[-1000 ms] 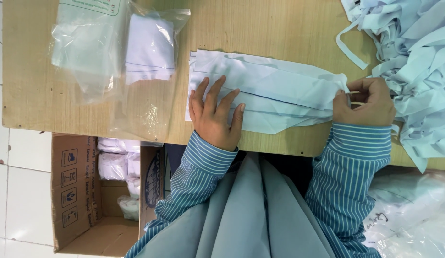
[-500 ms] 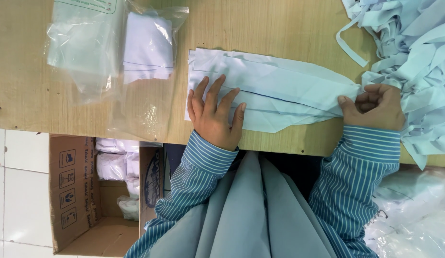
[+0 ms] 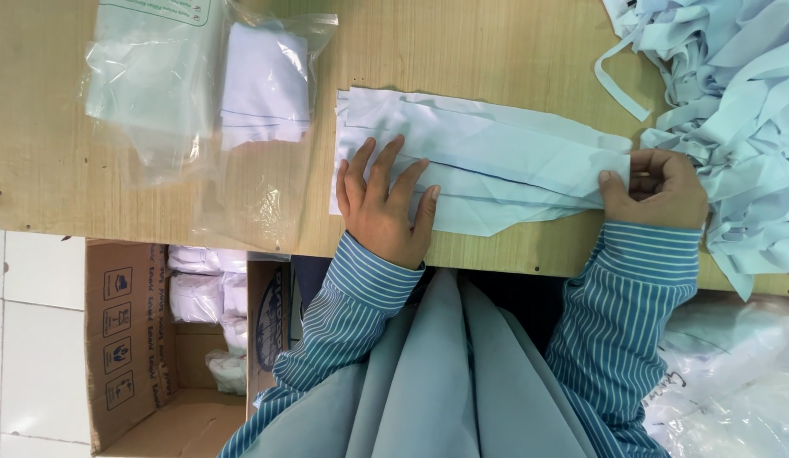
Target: The person folds white cloth items one by one on a table and places each folded item into a clear plastic bag.
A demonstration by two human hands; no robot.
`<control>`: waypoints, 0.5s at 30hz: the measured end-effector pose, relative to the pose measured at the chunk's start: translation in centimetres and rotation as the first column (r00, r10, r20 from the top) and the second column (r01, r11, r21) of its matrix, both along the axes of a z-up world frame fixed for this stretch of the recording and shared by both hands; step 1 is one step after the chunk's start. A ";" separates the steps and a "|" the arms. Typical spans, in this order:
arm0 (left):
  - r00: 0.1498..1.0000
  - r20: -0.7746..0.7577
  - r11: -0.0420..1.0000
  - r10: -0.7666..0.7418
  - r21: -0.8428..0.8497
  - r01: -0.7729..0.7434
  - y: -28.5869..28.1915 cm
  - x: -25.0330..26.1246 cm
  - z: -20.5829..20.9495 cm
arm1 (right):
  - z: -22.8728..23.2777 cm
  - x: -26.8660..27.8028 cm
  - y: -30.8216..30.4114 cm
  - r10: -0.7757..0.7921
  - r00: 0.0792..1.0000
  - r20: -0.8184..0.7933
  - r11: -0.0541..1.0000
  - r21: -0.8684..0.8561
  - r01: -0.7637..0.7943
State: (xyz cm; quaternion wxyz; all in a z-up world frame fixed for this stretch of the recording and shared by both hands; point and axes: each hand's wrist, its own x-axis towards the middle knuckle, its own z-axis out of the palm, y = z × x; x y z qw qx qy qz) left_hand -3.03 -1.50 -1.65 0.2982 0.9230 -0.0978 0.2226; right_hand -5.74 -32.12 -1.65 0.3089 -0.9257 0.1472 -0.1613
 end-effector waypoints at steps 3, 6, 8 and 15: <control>1.000 0.012 1.000 0.002 -0.002 -0.002 0.0 0.0 0.1 | 0.1 -0.2 0.5 -0.091 0.994 -0.062 0.991 -0.105 0.084; 1.000 0.028 1.000 -0.002 0.003 0.002 0.0 0.0 0.0 | -0.6 -0.4 -0.4 -0.162 0.976 -0.148 0.980 -0.138 0.142; 0.999 0.041 1.000 -0.001 0.002 0.001 0.0 0.2 -0.1 | -1.7 -0.2 -1.7 -0.100 0.988 -0.121 0.995 -0.041 0.096; 0.999 0.014 1.000 -0.030 0.005 0.030 0.2 0.1 0.1 | -1.4 -0.3 -0.7 -0.031 0.999 0.042 0.999 0.018 0.031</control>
